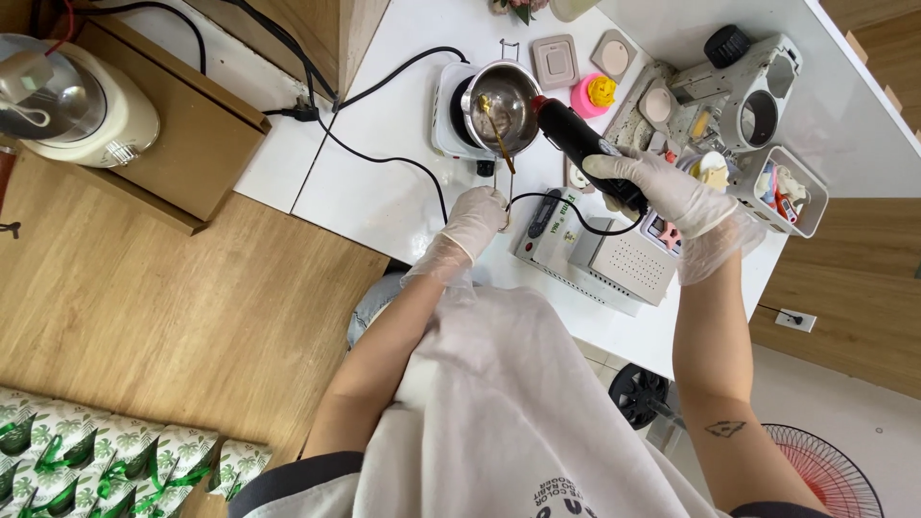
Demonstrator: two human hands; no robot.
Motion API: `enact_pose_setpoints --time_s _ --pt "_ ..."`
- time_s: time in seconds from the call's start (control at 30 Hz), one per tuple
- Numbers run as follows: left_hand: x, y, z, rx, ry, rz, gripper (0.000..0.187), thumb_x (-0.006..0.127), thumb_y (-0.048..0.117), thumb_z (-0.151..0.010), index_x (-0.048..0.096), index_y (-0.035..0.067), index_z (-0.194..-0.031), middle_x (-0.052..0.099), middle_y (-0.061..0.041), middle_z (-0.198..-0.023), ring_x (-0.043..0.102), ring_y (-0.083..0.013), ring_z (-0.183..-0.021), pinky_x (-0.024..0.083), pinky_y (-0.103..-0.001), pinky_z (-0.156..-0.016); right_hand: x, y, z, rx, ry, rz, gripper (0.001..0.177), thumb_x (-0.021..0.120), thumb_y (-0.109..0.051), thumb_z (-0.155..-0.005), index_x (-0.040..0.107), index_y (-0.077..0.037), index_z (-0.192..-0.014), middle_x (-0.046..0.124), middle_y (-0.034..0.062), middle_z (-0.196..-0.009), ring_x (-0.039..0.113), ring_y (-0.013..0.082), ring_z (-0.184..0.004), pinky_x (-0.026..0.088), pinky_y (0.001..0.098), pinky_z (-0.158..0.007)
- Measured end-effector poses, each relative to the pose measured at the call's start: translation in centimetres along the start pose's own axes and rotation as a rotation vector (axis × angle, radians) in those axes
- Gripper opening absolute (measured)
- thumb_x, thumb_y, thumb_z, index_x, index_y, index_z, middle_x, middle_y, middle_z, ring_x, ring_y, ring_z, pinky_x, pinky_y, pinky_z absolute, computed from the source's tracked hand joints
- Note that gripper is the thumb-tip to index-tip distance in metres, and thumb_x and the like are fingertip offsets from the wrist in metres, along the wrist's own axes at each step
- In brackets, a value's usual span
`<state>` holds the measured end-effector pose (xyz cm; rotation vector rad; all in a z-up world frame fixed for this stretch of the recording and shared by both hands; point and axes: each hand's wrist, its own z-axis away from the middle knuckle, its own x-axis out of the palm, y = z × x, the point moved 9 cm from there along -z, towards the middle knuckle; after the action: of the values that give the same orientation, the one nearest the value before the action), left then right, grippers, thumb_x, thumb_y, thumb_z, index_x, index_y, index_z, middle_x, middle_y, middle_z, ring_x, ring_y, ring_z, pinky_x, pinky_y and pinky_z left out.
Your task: Melting wax or a base substance in a metal pot using a handheld heat gun.
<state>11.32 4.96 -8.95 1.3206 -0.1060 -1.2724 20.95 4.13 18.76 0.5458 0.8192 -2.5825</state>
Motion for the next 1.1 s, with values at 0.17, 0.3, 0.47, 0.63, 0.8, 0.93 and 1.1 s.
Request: enact_pose_setpoints --time_s 0.17,0.3,0.47,0.63,0.8,0.93,1.1 --pt "-0.5 0.3 0.3 -0.015 0.0 0.007 0.039 0.073 0.025 -0.077 0.073 0.009 -0.113 0.069 -0.012 -0.122 0.066 -0.0327 -0.112 0.052 -0.037 -0.099 -0.4 0.7 -0.5 0.036 0.034 0.021 0.043 0.069 -0.053 -0.089 0.067 -0.01 -0.088 0.056 -0.0012 -0.064 0.049 0.0089 -0.055 0.035 0.0264 -0.05" --pt "0.2 -0.1 -0.2 0.001 0.027 0.002 0.038 0.071 0.024 -0.078 0.072 0.008 -0.113 0.069 -0.012 -0.121 0.066 -0.0335 -0.111 0.051 -0.038 -0.098 -0.5 0.8 -0.5 0.042 0.045 0.015 0.044 0.068 -0.055 -0.088 0.069 -0.011 -0.09 0.058 -0.0013 -0.066 0.05 0.0086 -0.057 0.036 0.0254 -0.052" --pt "-0.2 0.2 0.2 0.013 0.028 -0.011 0.037 0.071 0.024 -0.078 0.073 0.009 -0.112 0.069 -0.013 -0.12 0.066 -0.0332 -0.111 0.051 -0.038 -0.099 -0.7 1.2 -0.8 0.034 0.052 0.007 0.045 0.068 -0.056 -0.088 0.069 -0.011 -0.092 0.059 -0.001 -0.067 0.052 0.0088 -0.058 0.037 0.0253 -0.053" --pt "-1.1 0.8 0.7 0.022 0.04 0.0 0.037 0.071 0.024 -0.078 0.073 0.008 -0.111 0.069 -0.014 -0.118 0.066 -0.0342 -0.11 0.051 -0.038 -0.098 -0.5 0.9 -0.4 0.032 0.048 -0.015 0.045 0.069 -0.055 -0.088 0.068 -0.011 -0.094 0.058 -0.0012 -0.068 0.051 0.0088 -0.058 0.037 0.0252 -0.053" --pt "-1.3 0.4 1.3 -0.039 0.003 0.085 0.036 0.073 0.022 -0.076 0.073 0.007 -0.108 0.07 -0.013 -0.118 0.066 -0.0343 -0.11 0.052 -0.038 -0.098 -0.2 0.4 0.2 0.024 0.058 -0.029 0.043 0.069 -0.054 -0.088 0.07 -0.011 -0.095 0.058 -0.0022 -0.067 0.051 0.0073 -0.057 0.036 0.0238 -0.053" --pt "-0.6 -0.3 0.8 -0.087 -0.019 0.098 0.035 0.072 0.021 -0.076 0.073 0.007 -0.109 0.07 -0.014 -0.118 0.067 -0.0346 -0.109 0.053 -0.038 -0.097 -0.3 0.7 0.1 0.002 0.048 -0.062 0.042 0.069 -0.052 -0.089 0.07 -0.011 -0.094 0.057 -0.0025 -0.067 0.05 0.007 -0.057 0.035 0.0238 -0.052" --pt "0.1 0.4 0.3 0.04 0.019 -0.057 0.031 0.072 0.024 -0.078 0.076 0.01 -0.105 0.071 -0.012 -0.115 0.067 -0.0317 -0.11 0.052 -0.04 -0.096 -0.7 1.5 -0.1 -0.015 0.081 -0.053 0.042 0.071 -0.051 -0.087 0.069 -0.01 -0.092 0.059 0.0 -0.068 0.053 0.0091 -0.056 0.038 0.0241 -0.052"
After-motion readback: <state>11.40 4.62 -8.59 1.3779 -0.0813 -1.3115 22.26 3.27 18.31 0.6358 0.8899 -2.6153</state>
